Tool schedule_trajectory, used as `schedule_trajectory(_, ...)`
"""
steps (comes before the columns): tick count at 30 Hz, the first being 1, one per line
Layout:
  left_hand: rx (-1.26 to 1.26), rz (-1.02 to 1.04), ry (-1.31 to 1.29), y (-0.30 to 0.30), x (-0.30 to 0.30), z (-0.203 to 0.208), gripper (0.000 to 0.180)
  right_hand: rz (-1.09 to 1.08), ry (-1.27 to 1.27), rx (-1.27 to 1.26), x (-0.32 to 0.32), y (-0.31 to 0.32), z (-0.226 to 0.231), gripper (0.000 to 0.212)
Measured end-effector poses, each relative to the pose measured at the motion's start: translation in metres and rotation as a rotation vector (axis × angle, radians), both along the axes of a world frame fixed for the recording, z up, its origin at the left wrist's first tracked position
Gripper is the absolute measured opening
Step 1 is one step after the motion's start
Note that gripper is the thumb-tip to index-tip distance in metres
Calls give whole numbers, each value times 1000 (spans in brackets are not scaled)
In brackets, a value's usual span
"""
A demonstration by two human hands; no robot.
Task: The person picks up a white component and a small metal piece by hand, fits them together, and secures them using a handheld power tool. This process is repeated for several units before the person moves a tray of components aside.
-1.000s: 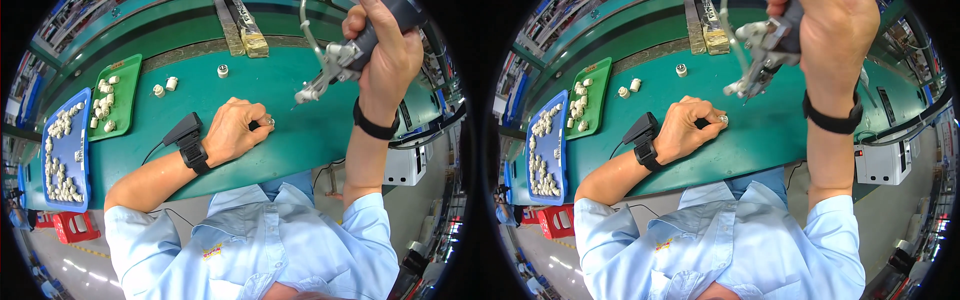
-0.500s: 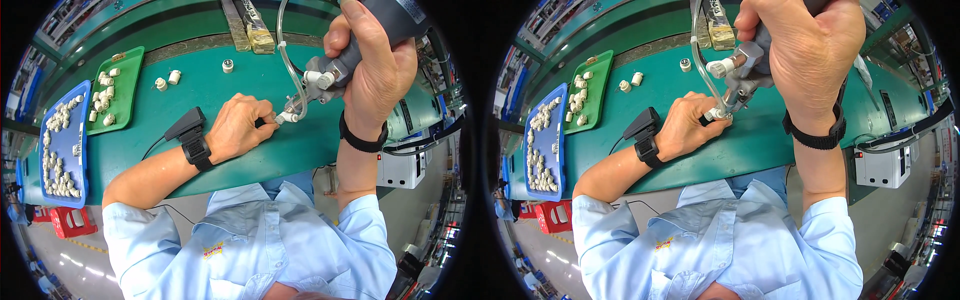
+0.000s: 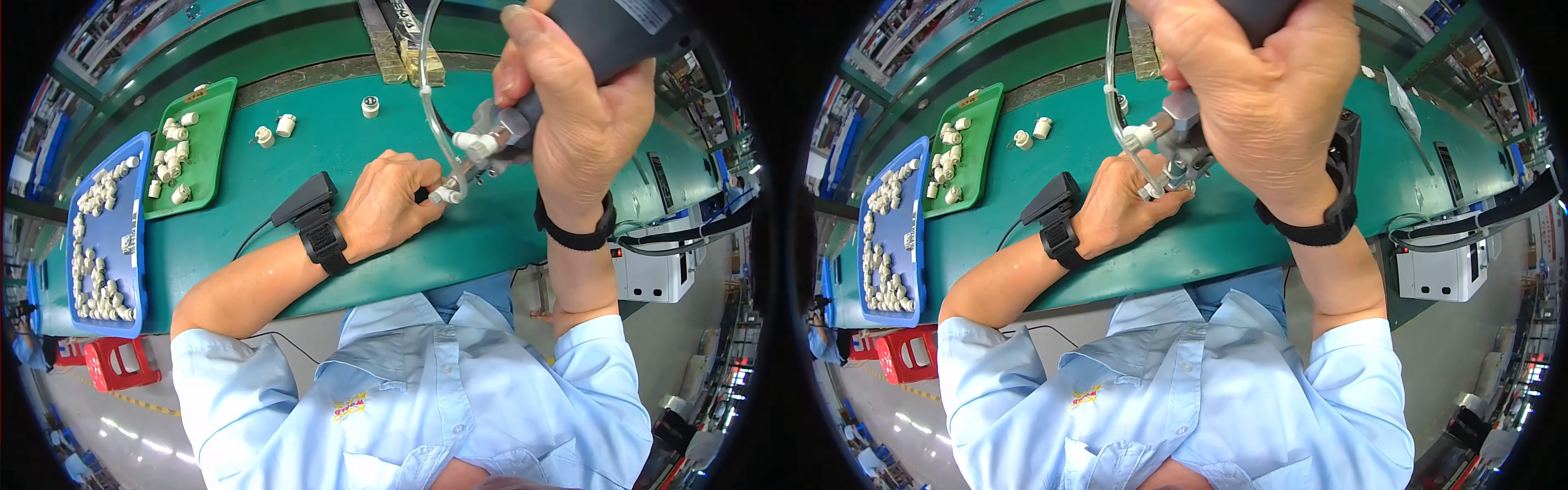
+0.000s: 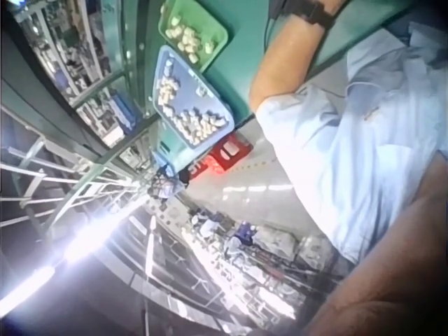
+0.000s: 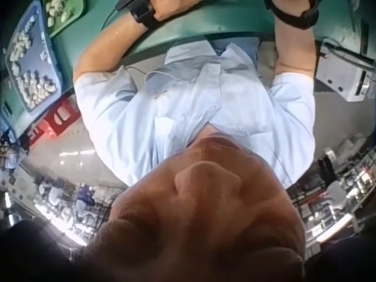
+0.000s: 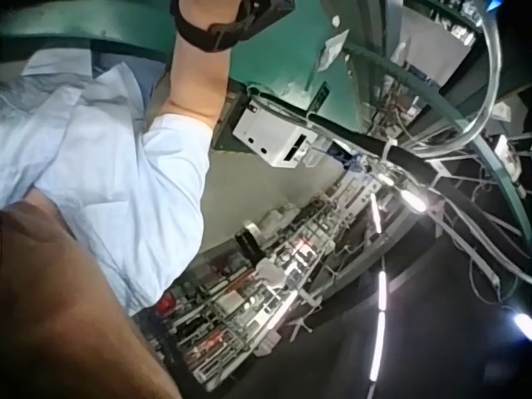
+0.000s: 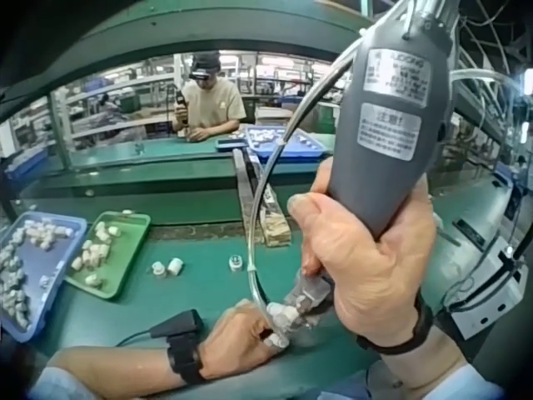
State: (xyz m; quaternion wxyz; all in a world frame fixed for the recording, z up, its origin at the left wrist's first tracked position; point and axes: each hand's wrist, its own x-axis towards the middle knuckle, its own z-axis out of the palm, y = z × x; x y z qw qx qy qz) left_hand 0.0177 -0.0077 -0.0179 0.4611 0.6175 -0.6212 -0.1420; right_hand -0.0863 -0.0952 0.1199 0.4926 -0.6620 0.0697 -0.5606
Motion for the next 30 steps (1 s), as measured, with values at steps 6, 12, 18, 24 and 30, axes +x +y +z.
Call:
schedule_trajectory(6,-55,5,0,3,3,-7,16,64,-33,0,2,-18,4,22)
schedule_trajectory(12,-118,-20,-68,-1,0,-3,19,-241,-65,-170,-21,-36,44,26)
schedule_trajectory(18,24,14,40,2,1,2,37,-189,-30,-79,-10,-13,26,27)
schedule_trajectory(24,28,0,76,0,0,2,39,-85,-19,-37,1,-4,10,27)
schedule_trajectory(30,86,8,84,2,-1,9,41,-71,-18,-49,4,-5,7,27)
